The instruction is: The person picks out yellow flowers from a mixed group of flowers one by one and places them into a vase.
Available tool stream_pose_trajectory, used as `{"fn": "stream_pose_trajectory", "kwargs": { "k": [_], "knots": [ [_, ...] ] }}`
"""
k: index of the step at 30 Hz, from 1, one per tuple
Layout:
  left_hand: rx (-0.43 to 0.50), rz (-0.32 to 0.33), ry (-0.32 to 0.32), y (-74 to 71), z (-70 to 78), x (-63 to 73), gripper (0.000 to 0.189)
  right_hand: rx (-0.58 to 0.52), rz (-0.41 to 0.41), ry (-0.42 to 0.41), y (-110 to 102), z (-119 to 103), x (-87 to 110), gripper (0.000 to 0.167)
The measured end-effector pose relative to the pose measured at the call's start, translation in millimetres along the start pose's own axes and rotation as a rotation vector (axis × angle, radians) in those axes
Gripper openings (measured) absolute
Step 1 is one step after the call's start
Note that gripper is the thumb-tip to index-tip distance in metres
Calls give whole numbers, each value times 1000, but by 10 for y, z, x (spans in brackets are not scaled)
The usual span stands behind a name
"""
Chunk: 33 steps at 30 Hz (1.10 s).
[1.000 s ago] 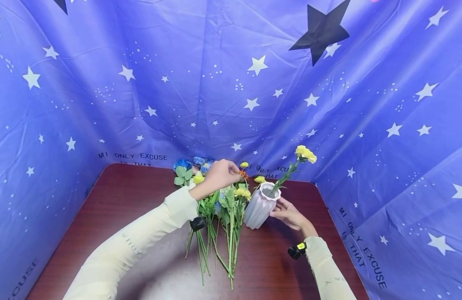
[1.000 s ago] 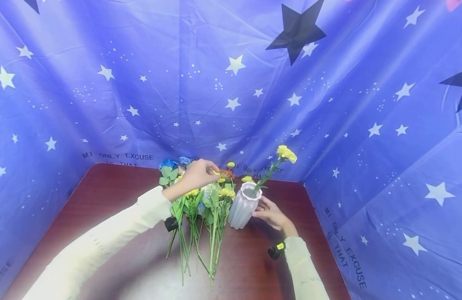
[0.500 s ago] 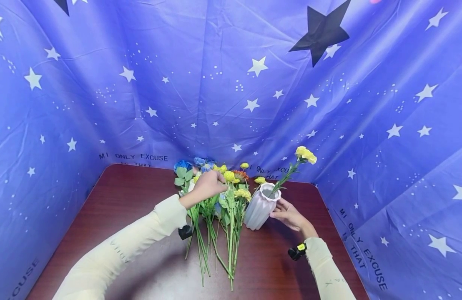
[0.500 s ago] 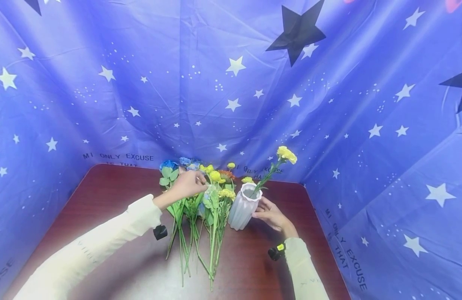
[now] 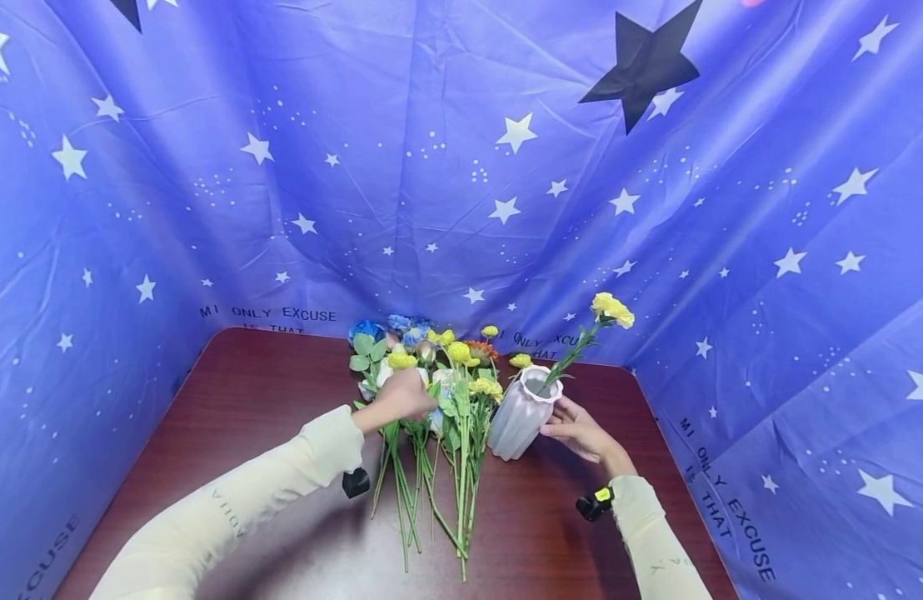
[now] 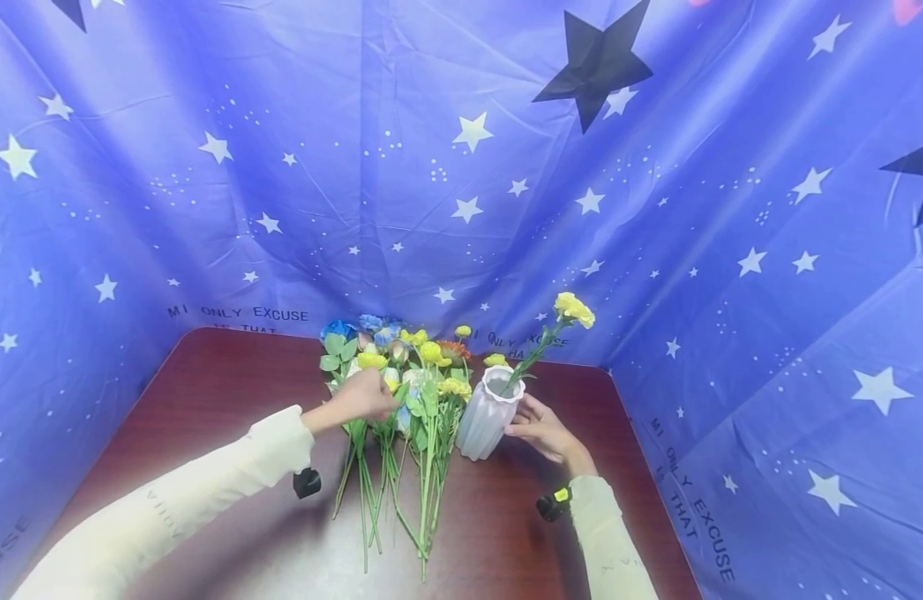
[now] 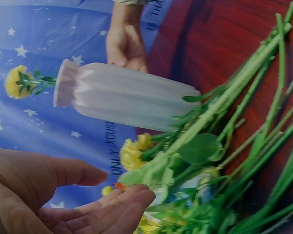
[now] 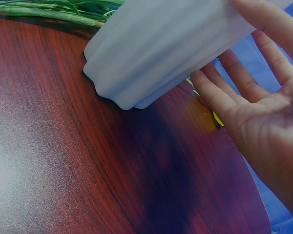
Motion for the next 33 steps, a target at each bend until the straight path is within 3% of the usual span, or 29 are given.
{"fn": "stream_pose_trajectory", "kwargs": {
  "k": [9,23,33],
  "knots": [
    [-14,-22,-56,187,-229,53,20,1,15,8,-13,12,-2,71],
    [237,-78,-244,409,-441,25,9,4,4,-5,-11,20,5,71],
    [234,-64,-238,509,-465,56,12,14,23,11,-40,43,3,71]
  ]
}}
Point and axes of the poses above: each hand's wrist, its own x-axis away from the middle knuckle, its own y-axis out of the palm, z = x × y, the point moved 6 cm from there along -x, towards the middle knuckle, and after that the axes turned 4 degrees about x, right-handed, at the moved point
